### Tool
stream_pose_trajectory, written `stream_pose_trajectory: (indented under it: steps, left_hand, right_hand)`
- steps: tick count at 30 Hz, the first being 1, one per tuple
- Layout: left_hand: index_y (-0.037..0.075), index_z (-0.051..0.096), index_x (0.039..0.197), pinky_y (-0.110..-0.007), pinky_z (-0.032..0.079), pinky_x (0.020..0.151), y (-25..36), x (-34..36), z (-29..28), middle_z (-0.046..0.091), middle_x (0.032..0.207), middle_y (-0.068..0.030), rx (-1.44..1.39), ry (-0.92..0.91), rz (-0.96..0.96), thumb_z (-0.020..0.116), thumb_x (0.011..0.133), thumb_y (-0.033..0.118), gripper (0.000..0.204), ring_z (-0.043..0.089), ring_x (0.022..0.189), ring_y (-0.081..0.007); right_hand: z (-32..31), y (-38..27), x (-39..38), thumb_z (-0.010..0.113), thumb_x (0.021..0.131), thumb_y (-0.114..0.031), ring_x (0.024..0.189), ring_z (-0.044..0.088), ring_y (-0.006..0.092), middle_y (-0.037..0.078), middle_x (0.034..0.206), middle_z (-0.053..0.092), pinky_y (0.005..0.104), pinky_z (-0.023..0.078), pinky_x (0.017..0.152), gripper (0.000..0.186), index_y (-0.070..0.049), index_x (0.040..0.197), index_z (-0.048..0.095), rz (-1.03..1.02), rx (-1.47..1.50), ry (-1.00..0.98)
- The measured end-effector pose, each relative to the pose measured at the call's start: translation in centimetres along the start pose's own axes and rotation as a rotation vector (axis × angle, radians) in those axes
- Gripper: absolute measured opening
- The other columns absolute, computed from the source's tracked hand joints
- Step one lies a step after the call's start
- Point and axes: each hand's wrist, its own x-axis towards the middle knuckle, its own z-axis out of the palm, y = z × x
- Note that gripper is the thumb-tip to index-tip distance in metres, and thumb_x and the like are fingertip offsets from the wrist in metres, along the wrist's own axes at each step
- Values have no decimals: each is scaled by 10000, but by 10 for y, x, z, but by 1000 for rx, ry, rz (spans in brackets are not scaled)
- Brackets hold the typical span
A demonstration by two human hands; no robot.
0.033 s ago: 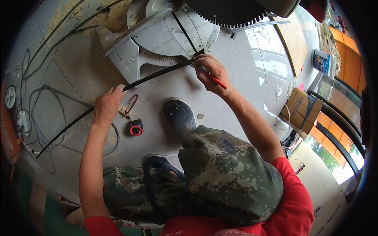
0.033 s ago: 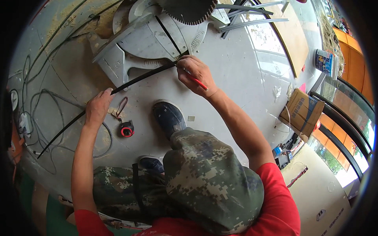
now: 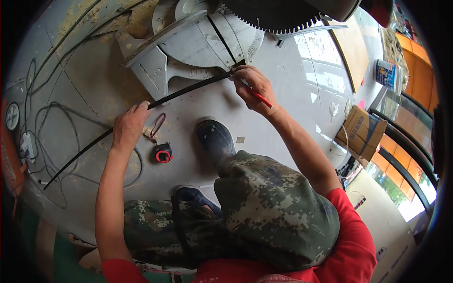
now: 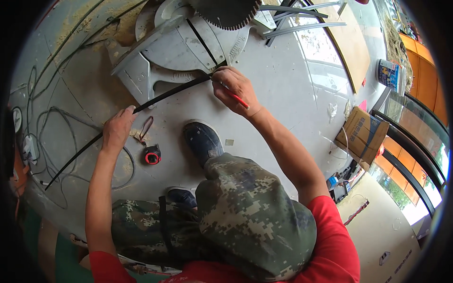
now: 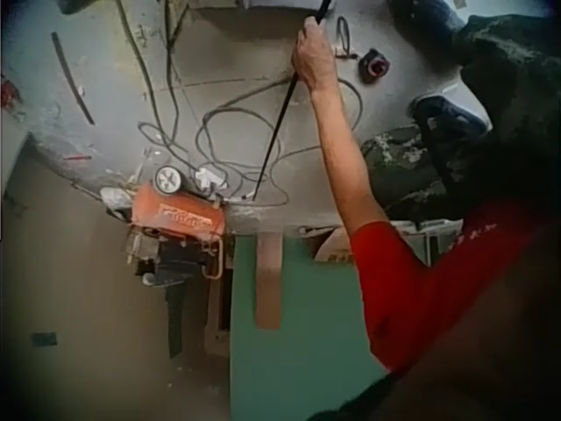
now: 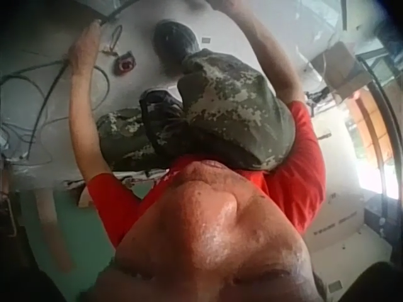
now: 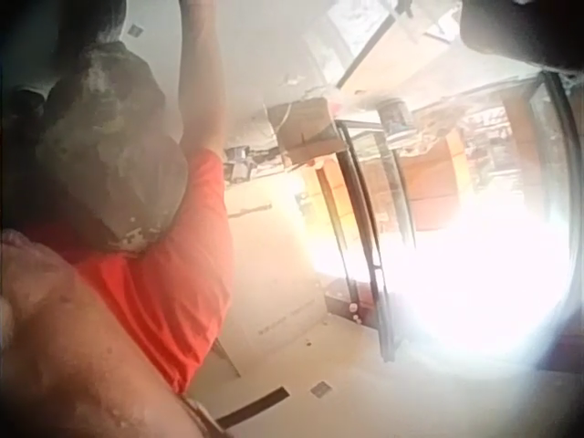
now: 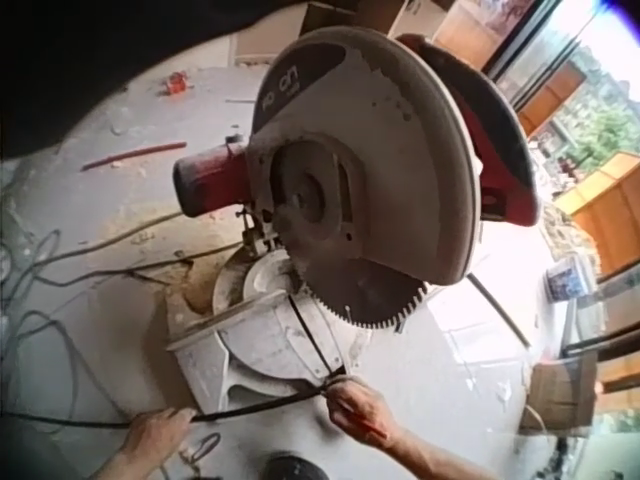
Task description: Measure and cut a piece of black wall trim using a miter saw.
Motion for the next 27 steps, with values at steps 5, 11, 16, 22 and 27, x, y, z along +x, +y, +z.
stream_pose_trajectory:
  steps: [5,11,16,22,27]
  left_hand:
    - [36,590,1064,-411,505,639,3,0,-2,644,889,-164,-29,0,7,663,833,102,251,628,789,-361]
    - [36,594,1057,-407,506,637,4,0,-5,643,874,-163,-28,-3,5,670,825,91,250,629,780,-358]
    - [51,577,1034,-428,500,605,4,0,-3,627,828,-149,-17,37,40,652,844,129,220,620,741,-357]
    - [70,588,1030,-438,502,631,6,6,-11,640,864,-154,-58,-26,-13,636,865,190,210,625,770,-368]
    - [97,597,1045,-468,492,651,4,22,-33,649,861,-170,-111,-80,-174,533,931,360,294,620,787,-390]
  right_hand:
    - [2,-1,1,659,732,6,886,622,277,108,915,625,340,520,759,208,-57,914,580,-9,-33,17]
    - [5,-1,3,658,734,19,877,624,275,107,903,626,335,523,751,207,-54,912,581,-37,-56,30]
    - [2,-4,5,655,733,21,858,624,278,108,906,625,336,522,746,203,-51,904,575,-41,-65,10]
    - [-9,-8,2,650,750,18,862,625,288,117,928,627,344,520,751,187,-42,909,572,-15,-14,15]
    - [-65,-9,-4,584,912,-113,913,669,243,173,1024,660,314,526,799,347,-51,1252,549,253,-80,86]
